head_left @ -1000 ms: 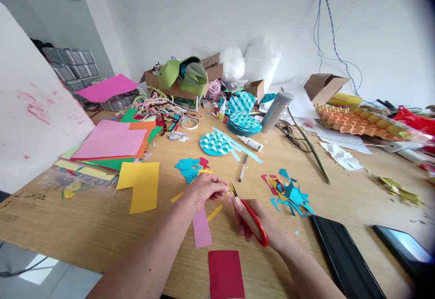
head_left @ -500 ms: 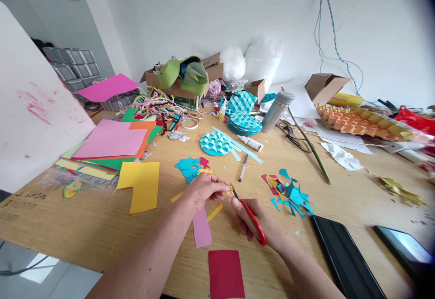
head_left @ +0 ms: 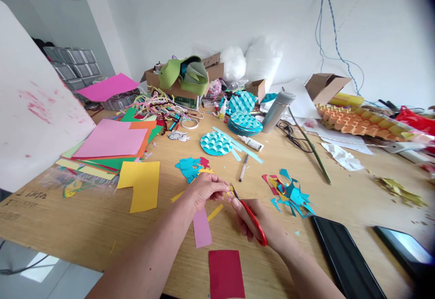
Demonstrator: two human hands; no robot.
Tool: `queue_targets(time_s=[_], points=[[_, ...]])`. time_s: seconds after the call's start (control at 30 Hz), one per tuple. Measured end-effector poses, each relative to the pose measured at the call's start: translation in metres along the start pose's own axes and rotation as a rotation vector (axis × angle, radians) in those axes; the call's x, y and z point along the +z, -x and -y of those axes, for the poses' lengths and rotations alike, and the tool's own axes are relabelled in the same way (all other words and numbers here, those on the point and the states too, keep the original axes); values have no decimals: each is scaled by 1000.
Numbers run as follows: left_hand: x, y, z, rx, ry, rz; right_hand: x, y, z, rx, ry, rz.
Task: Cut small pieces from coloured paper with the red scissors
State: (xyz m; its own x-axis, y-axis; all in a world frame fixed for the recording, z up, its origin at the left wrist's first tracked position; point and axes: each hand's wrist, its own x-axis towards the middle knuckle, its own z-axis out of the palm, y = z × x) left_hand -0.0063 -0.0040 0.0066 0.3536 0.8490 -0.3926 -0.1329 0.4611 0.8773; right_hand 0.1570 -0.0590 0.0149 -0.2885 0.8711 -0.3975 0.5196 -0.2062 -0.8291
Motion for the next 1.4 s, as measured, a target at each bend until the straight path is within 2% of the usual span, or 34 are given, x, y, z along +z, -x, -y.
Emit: queue_targets(time_s=[0.83,1.4], points=[[-4,-2,0,8,-12,26,0,0,0,100,-42,-35],[-8,-1,-1,90,-160,36,-2,0,2,133,-19,-46]])
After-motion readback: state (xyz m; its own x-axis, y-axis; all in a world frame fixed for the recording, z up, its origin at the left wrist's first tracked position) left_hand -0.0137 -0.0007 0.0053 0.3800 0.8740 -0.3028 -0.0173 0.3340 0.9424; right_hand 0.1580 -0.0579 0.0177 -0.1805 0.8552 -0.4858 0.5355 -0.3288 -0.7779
